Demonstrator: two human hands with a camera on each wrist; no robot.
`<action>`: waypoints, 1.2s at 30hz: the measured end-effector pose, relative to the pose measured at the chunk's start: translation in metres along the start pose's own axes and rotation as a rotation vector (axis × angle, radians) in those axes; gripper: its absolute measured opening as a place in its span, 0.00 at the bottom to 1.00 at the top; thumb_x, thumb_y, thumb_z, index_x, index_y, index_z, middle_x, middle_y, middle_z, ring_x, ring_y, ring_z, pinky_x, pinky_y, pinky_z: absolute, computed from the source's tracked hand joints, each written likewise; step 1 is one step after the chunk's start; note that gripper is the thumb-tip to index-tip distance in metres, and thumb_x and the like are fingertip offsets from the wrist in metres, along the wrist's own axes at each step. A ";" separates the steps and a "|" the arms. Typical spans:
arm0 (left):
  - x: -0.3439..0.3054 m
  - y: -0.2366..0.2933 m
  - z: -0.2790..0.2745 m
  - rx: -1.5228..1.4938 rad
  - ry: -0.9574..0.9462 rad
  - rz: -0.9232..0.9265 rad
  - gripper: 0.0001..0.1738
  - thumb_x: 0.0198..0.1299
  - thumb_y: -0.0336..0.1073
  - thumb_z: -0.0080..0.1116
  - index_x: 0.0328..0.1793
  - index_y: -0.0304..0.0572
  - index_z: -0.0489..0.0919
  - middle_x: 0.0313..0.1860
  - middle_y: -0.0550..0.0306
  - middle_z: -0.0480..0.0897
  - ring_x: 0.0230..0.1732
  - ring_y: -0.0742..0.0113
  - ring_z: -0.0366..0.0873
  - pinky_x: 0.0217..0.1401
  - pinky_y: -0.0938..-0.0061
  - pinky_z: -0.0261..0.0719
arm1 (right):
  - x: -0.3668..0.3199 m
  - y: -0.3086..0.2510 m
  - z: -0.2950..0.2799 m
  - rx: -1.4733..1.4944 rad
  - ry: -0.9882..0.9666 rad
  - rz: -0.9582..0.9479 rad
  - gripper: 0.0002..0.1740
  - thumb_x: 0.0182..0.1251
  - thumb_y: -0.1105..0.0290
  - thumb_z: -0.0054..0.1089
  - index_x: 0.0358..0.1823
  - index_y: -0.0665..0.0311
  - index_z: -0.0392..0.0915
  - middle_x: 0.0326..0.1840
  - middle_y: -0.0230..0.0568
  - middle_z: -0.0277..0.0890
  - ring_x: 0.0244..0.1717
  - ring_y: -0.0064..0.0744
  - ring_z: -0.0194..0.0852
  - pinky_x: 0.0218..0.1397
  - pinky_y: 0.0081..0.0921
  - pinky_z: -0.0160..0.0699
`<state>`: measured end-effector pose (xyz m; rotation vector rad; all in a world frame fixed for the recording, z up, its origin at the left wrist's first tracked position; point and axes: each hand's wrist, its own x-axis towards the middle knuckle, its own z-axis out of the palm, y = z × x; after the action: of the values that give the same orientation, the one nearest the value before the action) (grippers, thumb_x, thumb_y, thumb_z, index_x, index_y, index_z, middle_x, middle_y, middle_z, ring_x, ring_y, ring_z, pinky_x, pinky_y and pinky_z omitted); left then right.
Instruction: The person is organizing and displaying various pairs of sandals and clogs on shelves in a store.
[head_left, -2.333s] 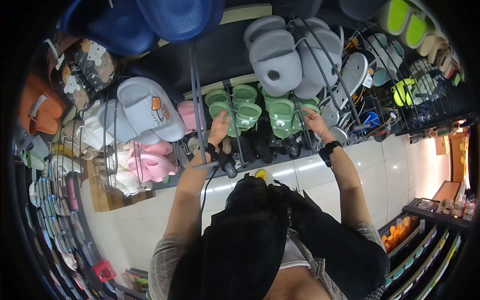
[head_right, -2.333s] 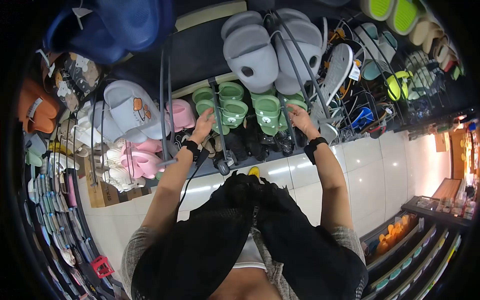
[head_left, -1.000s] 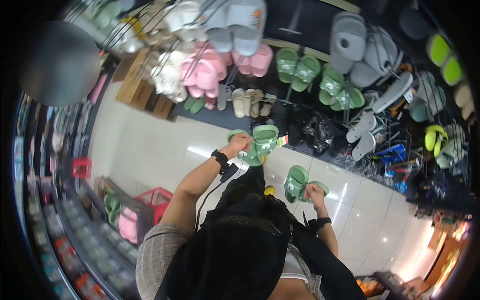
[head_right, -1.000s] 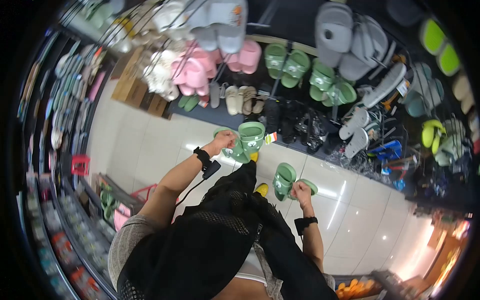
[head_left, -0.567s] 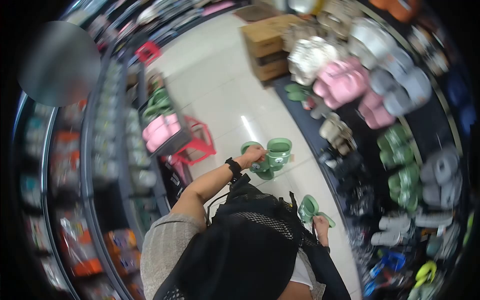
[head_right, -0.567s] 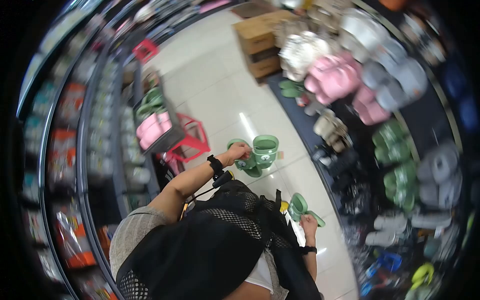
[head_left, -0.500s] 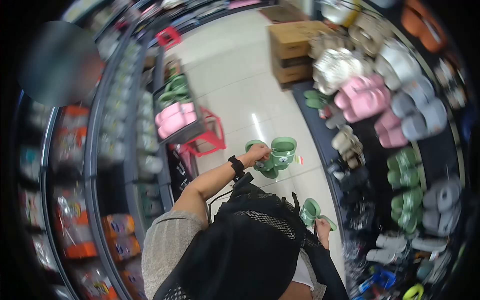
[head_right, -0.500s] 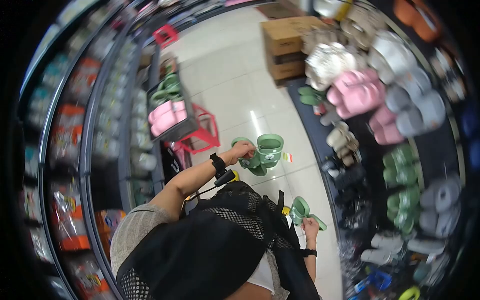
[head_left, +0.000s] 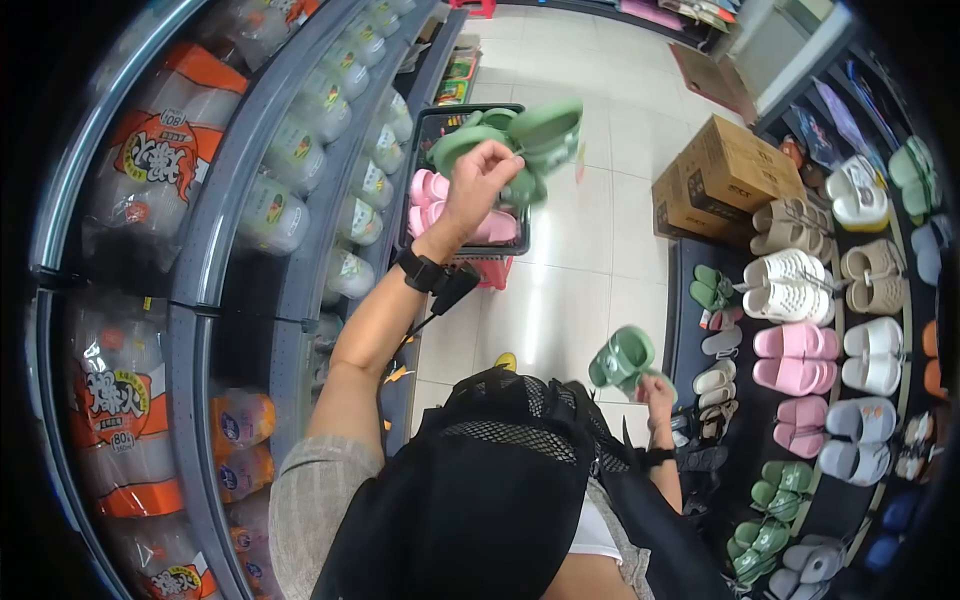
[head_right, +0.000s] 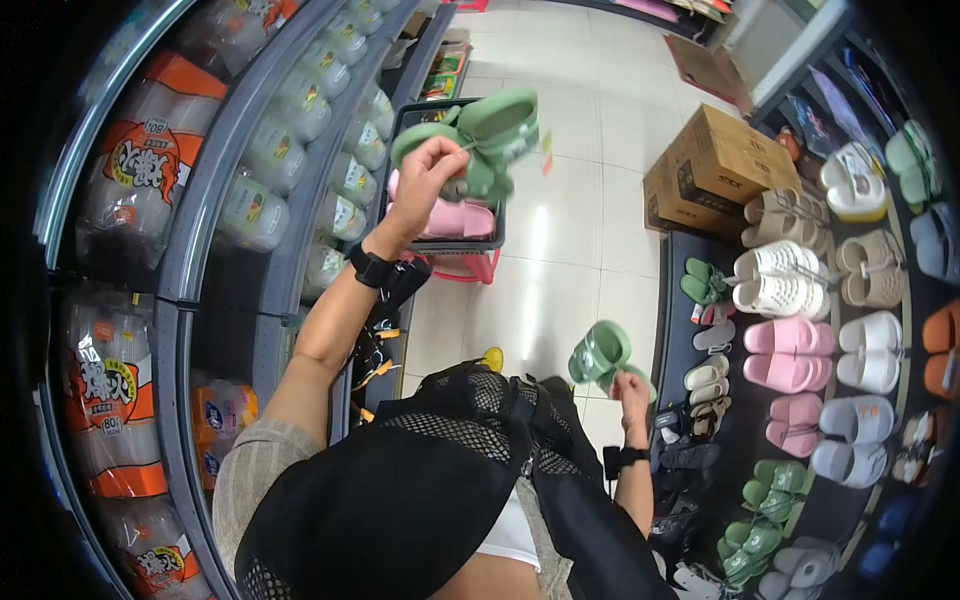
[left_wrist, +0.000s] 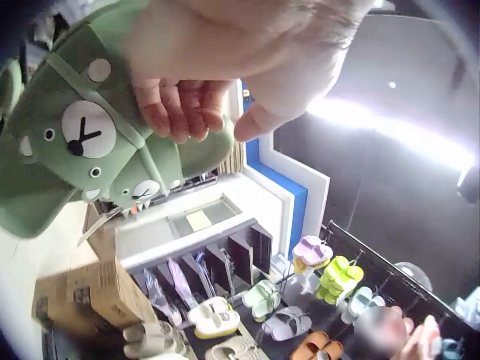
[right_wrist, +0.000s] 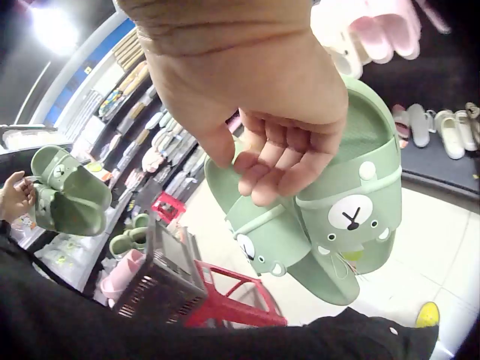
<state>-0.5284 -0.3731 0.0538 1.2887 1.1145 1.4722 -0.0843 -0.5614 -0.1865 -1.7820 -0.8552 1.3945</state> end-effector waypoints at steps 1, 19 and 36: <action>0.004 0.000 -0.013 -0.004 0.018 -0.003 0.07 0.59 0.34 0.57 0.31 0.40 0.75 0.24 0.65 0.74 0.28 0.80 0.68 0.34 0.83 0.67 | 0.019 -0.023 0.015 -0.003 -0.008 -0.033 0.15 0.67 0.62 0.58 0.23 0.61 0.75 0.19 0.29 0.72 0.17 0.18 0.65 0.22 0.16 0.62; -0.020 -0.192 -0.122 0.914 -0.230 -0.348 0.29 0.53 0.39 0.61 0.62 0.41 0.70 0.53 0.40 0.77 0.54 0.45 0.75 0.54 0.58 0.73 | 0.190 -0.454 0.324 0.273 -0.369 -0.941 0.11 0.71 0.65 0.53 0.44 0.66 0.77 0.36 0.34 0.79 0.28 0.15 0.71 0.29 0.12 0.68; 0.081 -0.126 -0.160 0.702 0.157 -0.024 0.09 0.57 0.30 0.56 0.44 0.37 0.79 0.42 0.49 0.80 0.42 0.55 0.79 0.43 0.68 0.76 | 0.224 -0.316 0.499 -0.926 -0.712 -0.785 0.26 0.57 0.61 0.59 0.58 0.59 0.69 0.33 0.52 0.80 0.40 0.54 0.79 0.46 0.45 0.75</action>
<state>-0.6895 -0.2793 -0.0608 1.6254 1.8471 1.2122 -0.5509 -0.1405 -0.1182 -1.1485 -2.5573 1.1137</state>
